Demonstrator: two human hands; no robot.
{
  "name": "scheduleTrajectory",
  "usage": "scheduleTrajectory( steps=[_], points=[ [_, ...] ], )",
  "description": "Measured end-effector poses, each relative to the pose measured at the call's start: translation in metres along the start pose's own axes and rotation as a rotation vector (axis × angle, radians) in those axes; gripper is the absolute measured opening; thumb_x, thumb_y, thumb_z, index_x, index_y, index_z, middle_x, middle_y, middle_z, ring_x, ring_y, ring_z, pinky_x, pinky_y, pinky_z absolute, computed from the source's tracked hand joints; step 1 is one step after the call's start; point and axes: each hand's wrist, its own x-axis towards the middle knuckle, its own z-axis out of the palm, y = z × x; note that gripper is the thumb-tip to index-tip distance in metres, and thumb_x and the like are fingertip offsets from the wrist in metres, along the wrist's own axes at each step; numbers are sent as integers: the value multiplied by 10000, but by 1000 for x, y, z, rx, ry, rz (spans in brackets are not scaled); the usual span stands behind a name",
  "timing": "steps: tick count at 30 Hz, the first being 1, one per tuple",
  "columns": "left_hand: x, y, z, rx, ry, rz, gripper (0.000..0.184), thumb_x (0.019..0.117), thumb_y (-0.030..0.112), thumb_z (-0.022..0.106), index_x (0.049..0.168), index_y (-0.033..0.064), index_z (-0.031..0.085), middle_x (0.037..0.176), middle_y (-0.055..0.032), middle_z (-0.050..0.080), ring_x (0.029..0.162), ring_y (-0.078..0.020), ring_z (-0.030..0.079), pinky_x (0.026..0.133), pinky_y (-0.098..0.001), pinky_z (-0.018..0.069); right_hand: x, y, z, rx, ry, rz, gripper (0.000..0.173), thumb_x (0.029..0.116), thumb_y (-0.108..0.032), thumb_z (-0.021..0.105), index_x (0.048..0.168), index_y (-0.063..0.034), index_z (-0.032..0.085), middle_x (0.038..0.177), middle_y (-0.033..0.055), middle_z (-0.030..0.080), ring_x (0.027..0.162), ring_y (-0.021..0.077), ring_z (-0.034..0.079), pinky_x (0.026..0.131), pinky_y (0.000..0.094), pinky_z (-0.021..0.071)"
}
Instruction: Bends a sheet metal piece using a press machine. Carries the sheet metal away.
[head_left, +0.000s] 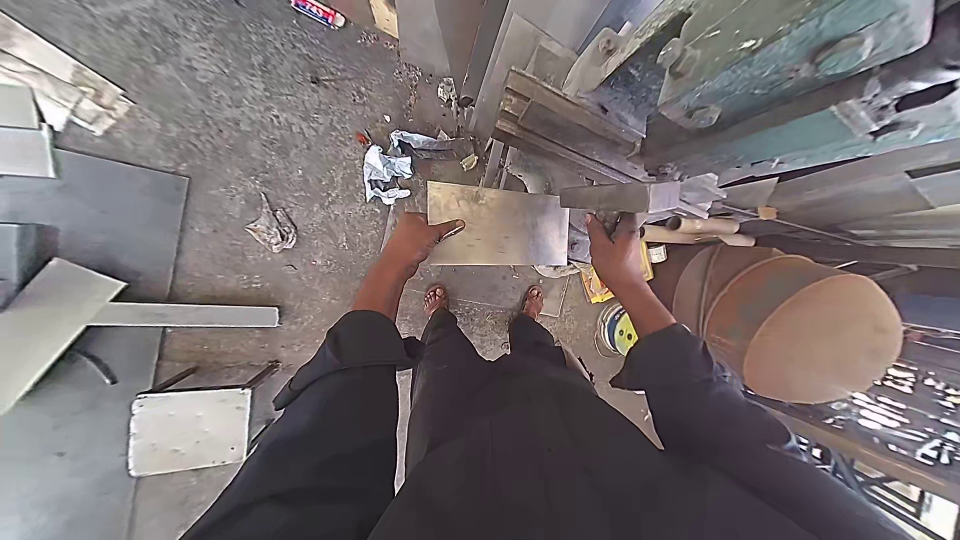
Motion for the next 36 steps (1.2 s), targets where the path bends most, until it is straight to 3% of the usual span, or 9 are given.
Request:
scheduleTrajectory(
  steps=[3,7,10,14,17,22,27,34,36],
  points=[
    [-5,-1,0,13,-4,-10,421,931,346,773,1087,-34,680,969,-160,721,859,-221,705,843,-468,578,-4,8,-2,-167,-86,132,654,1048,-346,607,1535,-2,339,1329,256,621,1236,375,626,1058,565,480],
    [-2,2,-5,73,27,-3,462,918,394,782,1059,-35,683,960,-177,717,862,-255,697,832,-506,558,23,29,-2,85,11,151,594,1011,-282,661,1491,-69,383,998,153,617,696,242,603,643,454,542],
    [3,0,-5,55,13,-1,452,929,371,773,1083,-43,679,983,-181,721,885,-258,709,861,-501,571,12,22,-20,-34,-7,47,568,1034,-353,631,1469,-66,403,1031,186,652,793,294,659,732,528,555],
    [3,1,-3,56,-16,-13,457,938,371,761,1110,-43,671,1004,-191,715,900,-266,701,876,-516,558,5,26,-9,-150,-94,50,592,1043,-330,614,1495,-15,398,1287,235,639,1191,357,643,1034,556,501],
    [2,6,-6,63,9,-9,457,935,370,767,1089,-50,676,990,-200,713,885,-281,698,856,-528,559,15,22,-9,-86,-56,40,599,1040,-378,611,1505,-74,388,1133,226,652,946,374,662,788,577,542],
    [3,1,-4,44,8,-9,447,929,353,777,1115,-40,672,988,-176,717,875,-245,701,852,-491,570,20,4,-9,-108,-19,-40,573,1023,-284,640,1467,2,419,1282,197,642,1220,261,633,1082,441,488],
    [-2,9,-8,48,14,-28,448,931,353,774,1106,-47,671,992,-186,716,881,-254,700,854,-501,565,38,18,-7,-136,-39,91,582,1024,-340,627,1466,-17,431,1158,223,659,999,357,677,885,568,543],
    [-4,-1,-5,57,0,-41,442,936,360,767,1109,-36,672,990,-175,715,882,-245,700,857,-499,567,19,16,-9,-229,-142,36,603,1040,-306,615,1501,5,381,1264,240,657,1197,355,653,1046,543,501],
    [-2,5,-5,42,2,-29,437,944,353,760,1124,-36,674,1006,-185,717,899,-258,705,872,-510,567,19,17,-10,-275,-143,-13,613,1039,-357,611,1492,-12,382,1138,271,675,1021,433,691,865,619,546]
  ],
)
